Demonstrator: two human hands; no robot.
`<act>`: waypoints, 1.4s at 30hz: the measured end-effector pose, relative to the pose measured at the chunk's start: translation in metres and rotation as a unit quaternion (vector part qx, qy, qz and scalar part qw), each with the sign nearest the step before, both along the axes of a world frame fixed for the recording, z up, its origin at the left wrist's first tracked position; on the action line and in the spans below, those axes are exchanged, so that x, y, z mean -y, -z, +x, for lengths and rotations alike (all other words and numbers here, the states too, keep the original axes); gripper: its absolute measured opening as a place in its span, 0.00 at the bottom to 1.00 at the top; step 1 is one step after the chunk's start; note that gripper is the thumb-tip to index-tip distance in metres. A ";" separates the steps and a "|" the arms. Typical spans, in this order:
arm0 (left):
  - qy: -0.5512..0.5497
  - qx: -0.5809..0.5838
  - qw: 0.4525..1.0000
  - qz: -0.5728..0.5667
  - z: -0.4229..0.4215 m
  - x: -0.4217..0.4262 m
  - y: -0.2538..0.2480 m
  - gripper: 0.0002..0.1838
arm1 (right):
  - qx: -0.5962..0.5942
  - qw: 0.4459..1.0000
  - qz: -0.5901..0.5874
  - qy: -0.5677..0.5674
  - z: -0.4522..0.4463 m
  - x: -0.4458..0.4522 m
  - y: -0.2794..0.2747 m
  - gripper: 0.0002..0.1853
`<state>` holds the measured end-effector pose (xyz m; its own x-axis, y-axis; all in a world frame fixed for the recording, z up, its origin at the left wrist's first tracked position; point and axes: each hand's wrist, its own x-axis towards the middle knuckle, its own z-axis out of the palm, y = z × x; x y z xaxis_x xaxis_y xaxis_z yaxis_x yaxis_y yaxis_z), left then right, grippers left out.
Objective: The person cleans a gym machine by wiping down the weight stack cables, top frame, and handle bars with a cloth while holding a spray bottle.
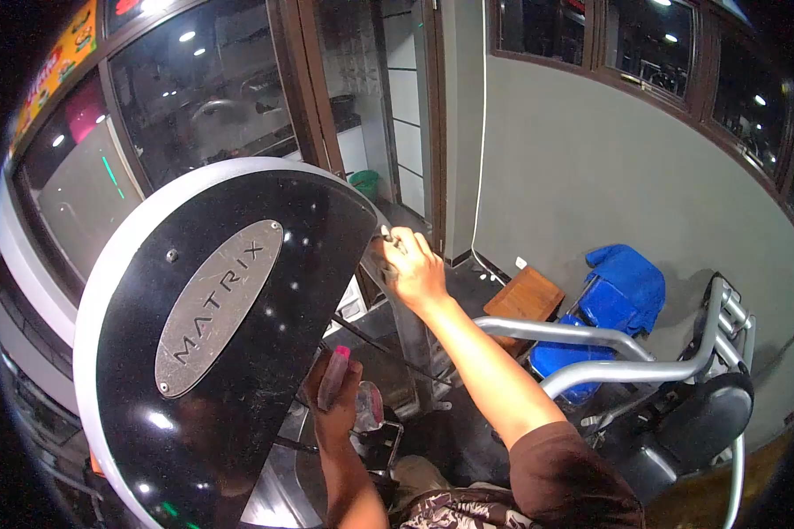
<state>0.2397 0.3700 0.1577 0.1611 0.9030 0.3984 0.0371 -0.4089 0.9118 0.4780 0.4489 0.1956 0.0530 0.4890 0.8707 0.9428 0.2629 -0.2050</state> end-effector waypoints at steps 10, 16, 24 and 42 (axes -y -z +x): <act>-0.049 -0.039 0.996 0.061 -0.013 -0.013 0.006 0.10 | -0.013 1.000 0.010 -0.010 -0.007 -0.012 -0.005 0.18; -0.036 -0.015 0.999 0.009 -0.016 -0.009 -0.010 0.12 | -0.004 1.000 -0.028 -0.004 -0.009 -0.001 0.001 0.18; -0.041 -0.019 0.999 0.001 -0.012 -0.008 -0.011 0.11 | -0.034 0.999 0.005 -0.011 -0.009 -0.009 -0.005 0.19; -0.016 -0.001 1.000 0.001 -0.005 -0.004 0.001 0.07 | -0.026 0.999 0.017 -0.038 -0.004 0.001 -0.006 0.14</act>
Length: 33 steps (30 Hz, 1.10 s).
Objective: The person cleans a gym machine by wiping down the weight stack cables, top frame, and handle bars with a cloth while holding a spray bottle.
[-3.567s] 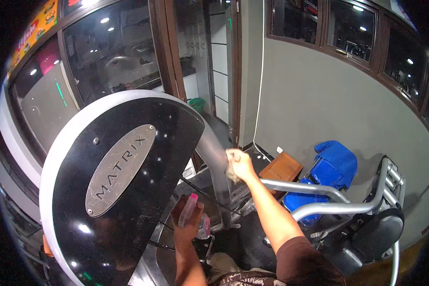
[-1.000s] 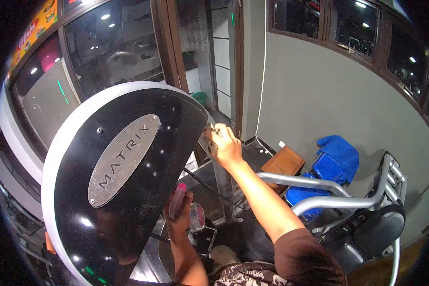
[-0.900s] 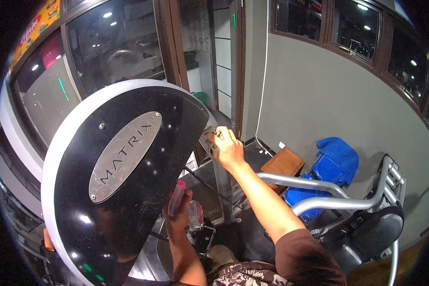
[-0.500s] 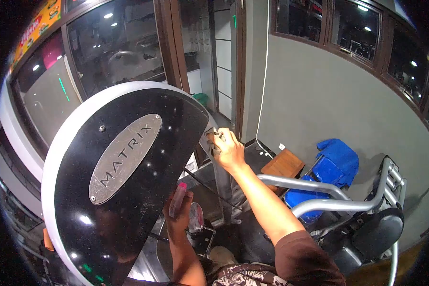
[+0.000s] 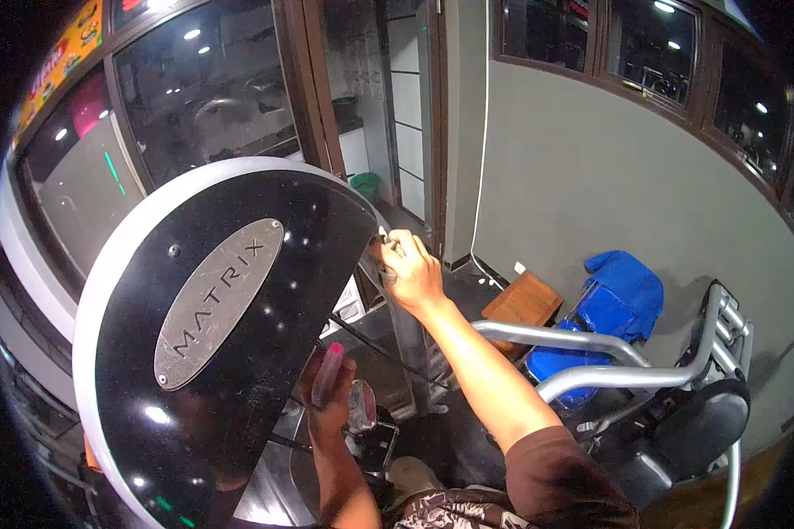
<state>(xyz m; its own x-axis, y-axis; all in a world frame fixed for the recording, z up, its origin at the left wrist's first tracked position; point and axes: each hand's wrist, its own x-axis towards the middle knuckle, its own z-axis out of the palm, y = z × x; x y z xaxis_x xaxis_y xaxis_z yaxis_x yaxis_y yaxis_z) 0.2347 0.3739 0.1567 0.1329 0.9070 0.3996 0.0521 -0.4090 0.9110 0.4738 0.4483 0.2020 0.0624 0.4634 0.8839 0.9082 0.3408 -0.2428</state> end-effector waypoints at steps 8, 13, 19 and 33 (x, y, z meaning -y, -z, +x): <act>-0.029 -0.025 0.998 0.054 0.001 -0.001 0.006 0.07 | 0.025 0.999 -0.020 -0.011 0.007 0.001 0.016 0.15; -0.004 0.010 1.000 0.028 0.002 -0.002 0.002 0.08 | -0.002 1.000 0.008 0.002 0.004 -0.010 -0.005 0.18; -0.015 0.014 0.999 0.026 0.002 0.000 0.003 0.09 | 0.029 0.998 -0.059 -0.012 0.010 0.002 0.014 0.17; -0.039 -0.019 0.997 0.069 0.000 -0.006 0.016 0.08 | 0.098 0.992 -0.079 0.012 0.005 0.006 0.020 0.19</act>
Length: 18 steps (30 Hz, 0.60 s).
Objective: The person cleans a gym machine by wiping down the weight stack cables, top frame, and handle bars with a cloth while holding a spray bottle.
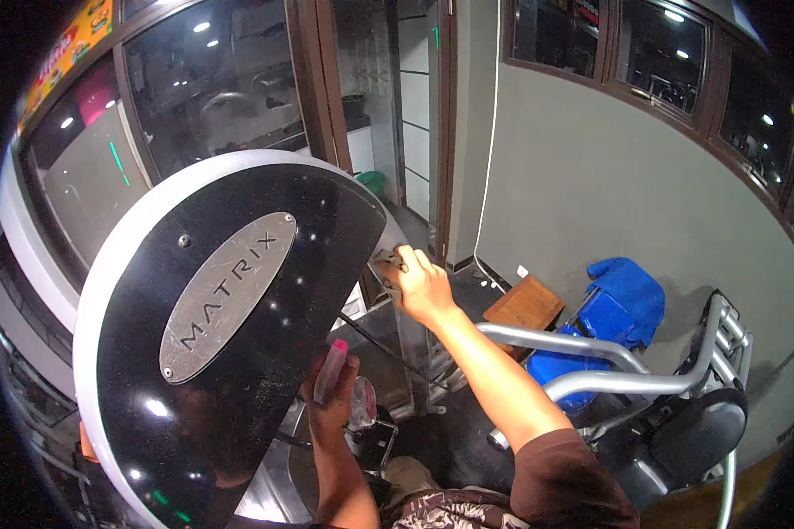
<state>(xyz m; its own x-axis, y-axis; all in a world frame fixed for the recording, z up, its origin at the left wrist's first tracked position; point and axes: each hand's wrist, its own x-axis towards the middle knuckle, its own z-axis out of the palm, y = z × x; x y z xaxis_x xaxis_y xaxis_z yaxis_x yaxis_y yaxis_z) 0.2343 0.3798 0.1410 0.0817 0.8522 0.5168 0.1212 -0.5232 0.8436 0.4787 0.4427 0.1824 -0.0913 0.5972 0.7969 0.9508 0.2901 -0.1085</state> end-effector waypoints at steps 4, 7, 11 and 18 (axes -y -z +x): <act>0.045 0.030 0.996 -0.074 -0.001 0.004 -0.023 0.09 | -0.046 0.997 0.059 0.027 -0.008 -0.008 -0.033 0.19; 0.039 0.039 0.992 -0.111 -0.001 0.009 -0.032 0.11 | -0.028 0.999 0.041 0.023 -0.006 -0.012 -0.013 0.20; 0.025 0.082 0.992 -0.092 0.000 -0.002 -0.029 0.13 | 0.093 0.994 -0.021 0.060 -0.001 -0.006 0.047 0.20; 0.002 0.030 0.995 -0.093 -0.004 -0.001 -0.031 0.12 | 0.133 0.987 0.039 0.080 -0.034 -0.016 -0.011 0.13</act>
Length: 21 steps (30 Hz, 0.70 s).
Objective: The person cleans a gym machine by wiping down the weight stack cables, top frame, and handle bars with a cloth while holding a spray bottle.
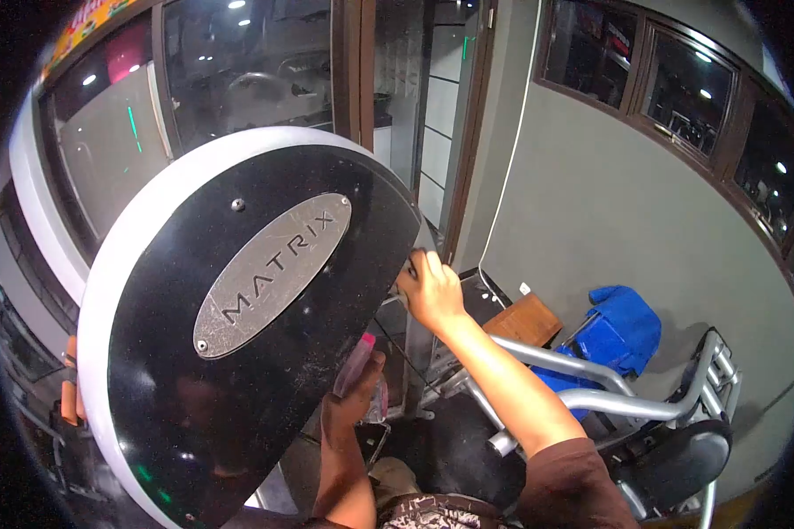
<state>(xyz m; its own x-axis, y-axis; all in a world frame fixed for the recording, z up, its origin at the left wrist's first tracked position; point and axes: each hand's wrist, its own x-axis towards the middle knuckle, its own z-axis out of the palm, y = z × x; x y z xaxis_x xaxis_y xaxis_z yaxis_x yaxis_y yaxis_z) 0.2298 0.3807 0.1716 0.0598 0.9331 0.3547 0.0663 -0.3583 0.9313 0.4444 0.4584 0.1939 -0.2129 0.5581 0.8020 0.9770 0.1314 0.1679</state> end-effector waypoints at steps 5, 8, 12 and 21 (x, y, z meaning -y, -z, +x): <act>0.013 -0.007 0.996 0.089 -0.004 0.005 -0.017 0.10 | 0.138 0.984 -0.019 0.112 -0.009 -0.018 0.014 0.11; -0.003 -0.008 0.995 0.103 -0.010 0.003 -0.008 0.09 | 0.207 0.967 -0.053 0.141 -0.012 -0.018 0.064 0.13; 0.002 0.045 0.998 0.032 -0.009 0.009 -0.011 0.10 | 0.256 0.939 -0.153 0.171 -0.019 0.002 0.109 0.12; 0.048 -0.014 0.997 0.066 -0.003 0.014 -0.013 0.14 | 0.108 0.979 -0.139 0.103 -0.020 -0.036 0.027 0.08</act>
<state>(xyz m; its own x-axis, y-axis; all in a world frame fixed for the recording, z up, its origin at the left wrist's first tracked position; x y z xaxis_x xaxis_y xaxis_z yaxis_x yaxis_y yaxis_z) 0.2265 0.3664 0.1843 0.1572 0.8680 0.4711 0.0511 -0.4835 0.8738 0.4245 0.4944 0.1671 -0.2202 0.7974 0.5618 0.9334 0.0051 0.3587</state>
